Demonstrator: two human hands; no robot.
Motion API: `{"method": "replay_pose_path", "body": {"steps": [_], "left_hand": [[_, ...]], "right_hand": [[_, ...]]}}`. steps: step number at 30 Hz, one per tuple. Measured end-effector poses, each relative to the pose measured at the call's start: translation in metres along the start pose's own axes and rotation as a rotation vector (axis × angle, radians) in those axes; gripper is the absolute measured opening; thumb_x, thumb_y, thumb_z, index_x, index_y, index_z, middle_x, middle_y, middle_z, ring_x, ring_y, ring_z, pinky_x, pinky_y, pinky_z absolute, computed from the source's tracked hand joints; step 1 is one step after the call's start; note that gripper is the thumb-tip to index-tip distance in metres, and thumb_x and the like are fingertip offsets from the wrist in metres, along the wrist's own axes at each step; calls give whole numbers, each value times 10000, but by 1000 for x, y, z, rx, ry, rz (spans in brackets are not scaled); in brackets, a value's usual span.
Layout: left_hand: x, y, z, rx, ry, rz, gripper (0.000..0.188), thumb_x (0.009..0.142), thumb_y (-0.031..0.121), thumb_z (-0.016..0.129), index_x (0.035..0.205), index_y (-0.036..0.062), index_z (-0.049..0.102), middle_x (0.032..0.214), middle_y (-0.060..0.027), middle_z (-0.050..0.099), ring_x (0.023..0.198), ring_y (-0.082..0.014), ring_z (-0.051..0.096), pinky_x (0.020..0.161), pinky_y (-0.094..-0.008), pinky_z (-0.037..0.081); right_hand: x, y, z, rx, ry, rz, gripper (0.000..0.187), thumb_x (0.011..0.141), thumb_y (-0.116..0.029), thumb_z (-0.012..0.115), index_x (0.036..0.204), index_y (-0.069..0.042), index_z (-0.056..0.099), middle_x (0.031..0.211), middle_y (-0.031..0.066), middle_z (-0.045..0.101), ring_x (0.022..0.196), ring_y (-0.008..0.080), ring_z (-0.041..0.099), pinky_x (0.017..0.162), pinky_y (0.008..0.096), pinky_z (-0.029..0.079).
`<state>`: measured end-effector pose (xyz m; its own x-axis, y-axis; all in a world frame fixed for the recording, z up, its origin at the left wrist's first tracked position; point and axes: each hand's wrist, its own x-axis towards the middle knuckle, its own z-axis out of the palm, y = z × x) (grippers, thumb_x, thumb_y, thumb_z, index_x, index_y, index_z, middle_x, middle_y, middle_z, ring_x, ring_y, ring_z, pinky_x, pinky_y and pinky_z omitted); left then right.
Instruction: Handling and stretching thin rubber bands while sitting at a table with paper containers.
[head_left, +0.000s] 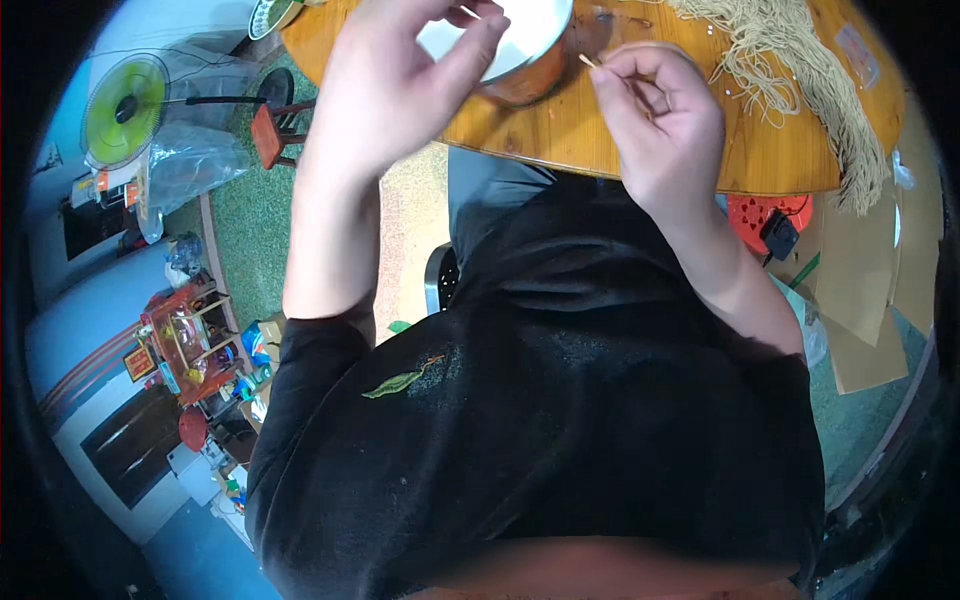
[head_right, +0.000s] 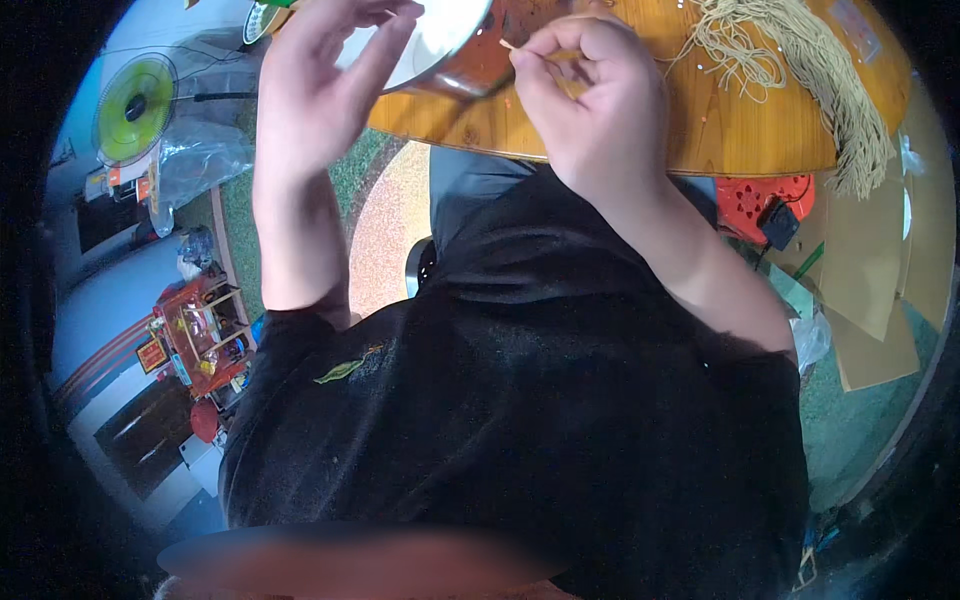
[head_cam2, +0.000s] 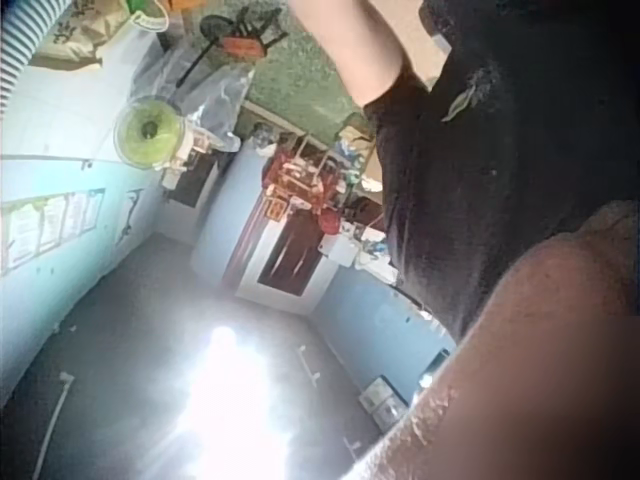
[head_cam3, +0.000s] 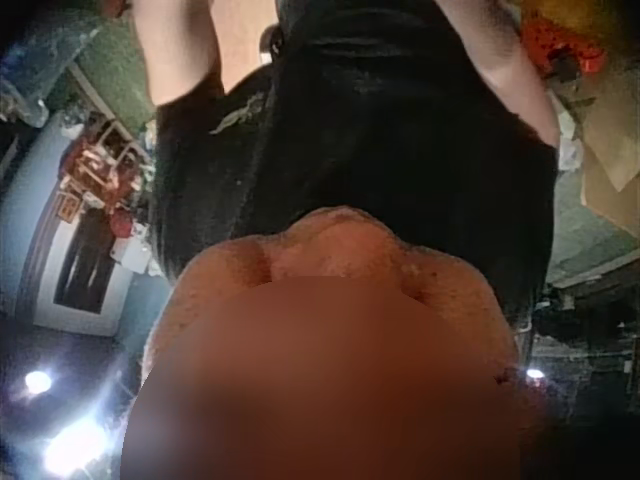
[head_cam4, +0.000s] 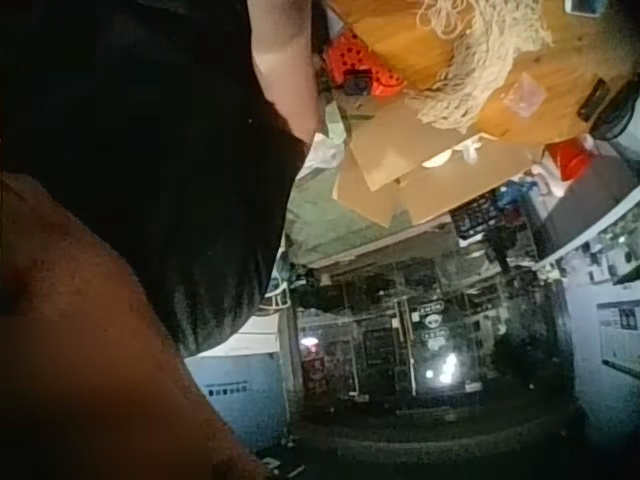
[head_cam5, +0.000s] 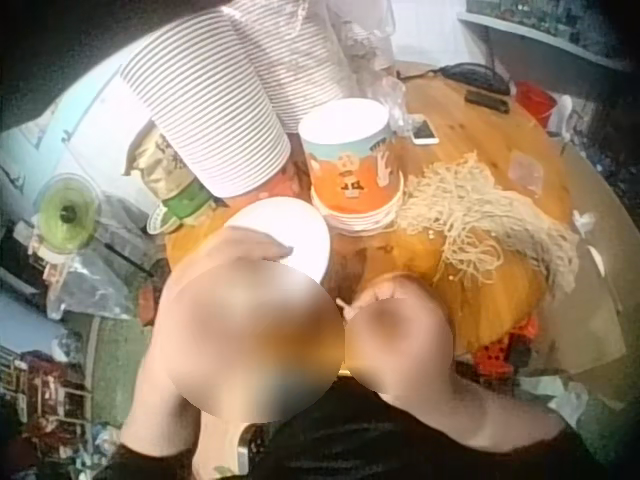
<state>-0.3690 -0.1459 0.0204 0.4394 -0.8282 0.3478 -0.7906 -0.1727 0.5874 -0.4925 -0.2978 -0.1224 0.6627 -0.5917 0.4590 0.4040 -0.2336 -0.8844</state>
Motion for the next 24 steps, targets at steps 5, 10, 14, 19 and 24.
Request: {"method": "replay_pose_path", "body": {"steps": [5,10,14,19,24], "left_hand": [[26,-15,-3,47,-251,-91,207,963,-23,699,1168,-41,725,1036,-176,748,947,-234,716,845,-351,563],[36,-9,-2,41,-432,-299,185,961,-25,706,1142,-48,740,917,-152,756,833,-215,718,764,-343,571],[35,-12,1,-72,-425,-332,161,951,-54,714,1107,-45,752,893,-122,764,812,-187,718,737,-327,571],[34,-21,4,-54,-440,-338,162,946,-61,722,1103,-41,758,892,-116,772,807,-173,721,730,-322,575],[35,-22,4,-17,-452,-318,143,948,-38,735,1089,-39,763,882,-125,775,811,-179,730,733,-324,580]], "right_hand": [[-5,16,17,148,6,83,63,1024,30,707,1081,37,682,1230,85,679,1007,73,669,909,210,538],[-6,21,17,182,2,244,56,1024,19,716,1076,30,699,1206,78,709,1002,55,661,904,212,535],[-4,20,18,190,0,196,53,1023,19,717,1074,24,701,1187,71,721,999,52,660,900,209,533],[-3,21,20,207,1,181,59,1023,27,714,1081,21,704,1174,69,725,1009,61,668,908,217,543],[-2,22,22,205,13,200,75,1016,23,728,1088,23,710,1143,58,733,991,60,675,897,215,550]]}}
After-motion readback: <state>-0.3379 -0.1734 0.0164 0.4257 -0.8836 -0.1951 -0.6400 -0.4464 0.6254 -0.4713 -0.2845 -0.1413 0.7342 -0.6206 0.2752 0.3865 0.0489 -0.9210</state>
